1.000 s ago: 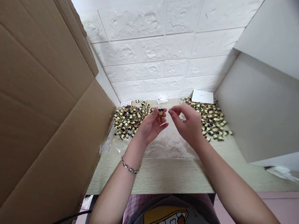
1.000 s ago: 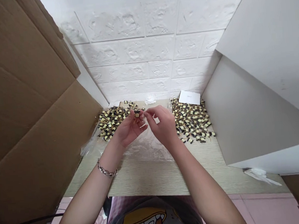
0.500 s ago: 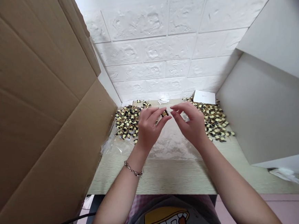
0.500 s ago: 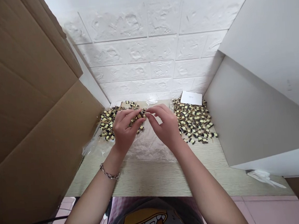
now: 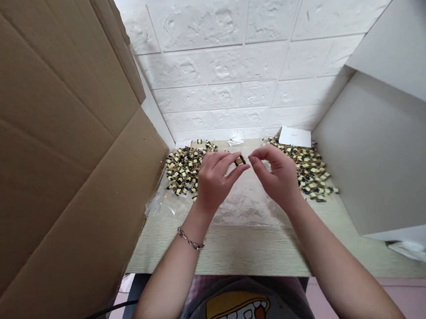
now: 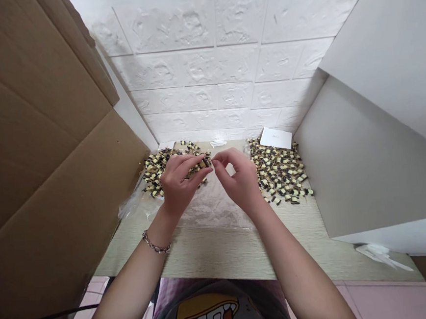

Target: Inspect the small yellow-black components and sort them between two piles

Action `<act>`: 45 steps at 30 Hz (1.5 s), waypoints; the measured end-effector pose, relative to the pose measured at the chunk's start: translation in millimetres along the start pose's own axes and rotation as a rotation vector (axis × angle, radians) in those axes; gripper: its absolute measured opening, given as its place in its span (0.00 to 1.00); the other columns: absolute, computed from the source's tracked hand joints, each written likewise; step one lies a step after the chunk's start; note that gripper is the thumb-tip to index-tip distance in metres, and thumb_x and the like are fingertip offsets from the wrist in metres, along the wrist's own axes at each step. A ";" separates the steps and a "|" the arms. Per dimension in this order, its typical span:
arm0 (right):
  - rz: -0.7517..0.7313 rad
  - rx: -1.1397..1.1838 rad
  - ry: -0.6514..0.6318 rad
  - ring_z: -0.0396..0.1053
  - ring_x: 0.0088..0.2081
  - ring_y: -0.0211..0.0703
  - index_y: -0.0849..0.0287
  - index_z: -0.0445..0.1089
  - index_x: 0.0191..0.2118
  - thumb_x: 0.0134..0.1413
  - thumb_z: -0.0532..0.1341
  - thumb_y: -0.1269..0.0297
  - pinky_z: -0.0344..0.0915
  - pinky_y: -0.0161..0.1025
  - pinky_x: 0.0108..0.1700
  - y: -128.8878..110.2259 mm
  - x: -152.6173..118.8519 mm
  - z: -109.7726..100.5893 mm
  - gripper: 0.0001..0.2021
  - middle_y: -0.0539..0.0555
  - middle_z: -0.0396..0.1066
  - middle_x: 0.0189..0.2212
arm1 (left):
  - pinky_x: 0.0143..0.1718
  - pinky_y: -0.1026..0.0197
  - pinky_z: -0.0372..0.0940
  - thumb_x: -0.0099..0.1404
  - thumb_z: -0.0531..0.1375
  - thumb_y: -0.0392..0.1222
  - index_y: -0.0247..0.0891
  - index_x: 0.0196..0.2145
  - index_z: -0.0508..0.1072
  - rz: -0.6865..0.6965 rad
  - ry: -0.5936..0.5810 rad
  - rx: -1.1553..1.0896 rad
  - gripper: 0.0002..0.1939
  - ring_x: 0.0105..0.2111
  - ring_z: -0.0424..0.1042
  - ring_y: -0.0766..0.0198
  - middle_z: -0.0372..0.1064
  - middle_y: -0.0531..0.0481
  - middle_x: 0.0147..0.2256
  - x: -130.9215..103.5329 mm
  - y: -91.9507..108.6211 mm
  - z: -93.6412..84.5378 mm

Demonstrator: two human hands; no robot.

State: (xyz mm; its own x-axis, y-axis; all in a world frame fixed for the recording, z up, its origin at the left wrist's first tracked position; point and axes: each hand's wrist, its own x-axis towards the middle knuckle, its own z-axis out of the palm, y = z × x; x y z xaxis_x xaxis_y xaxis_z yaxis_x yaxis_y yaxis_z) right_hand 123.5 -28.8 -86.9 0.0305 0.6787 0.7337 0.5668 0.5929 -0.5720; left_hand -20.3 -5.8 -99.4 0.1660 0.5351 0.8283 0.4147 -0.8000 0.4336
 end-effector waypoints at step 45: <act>-0.383 -0.414 0.171 0.61 0.31 0.39 0.55 0.64 0.31 0.48 0.57 0.70 0.58 0.42 0.42 1.9 -6.4 5.7 0.03 0.51 0.65 0.28 | 0.29 0.69 0.60 0.52 0.61 0.47 0.36 0.28 0.73 -0.994 -0.205 -1.284 0.11 0.25 0.64 0.74 0.67 0.53 0.24 4.1 -0.2 11.1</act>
State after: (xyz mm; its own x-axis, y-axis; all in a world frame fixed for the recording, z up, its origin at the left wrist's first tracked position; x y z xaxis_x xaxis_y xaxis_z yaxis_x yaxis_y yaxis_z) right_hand 119.7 -29.6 -94.8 -0.1273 0.3494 0.9283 0.8365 0.5406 -0.0888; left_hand -9.8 -0.5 -100.0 0.4563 0.8886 0.0474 -0.5299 0.2286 0.8167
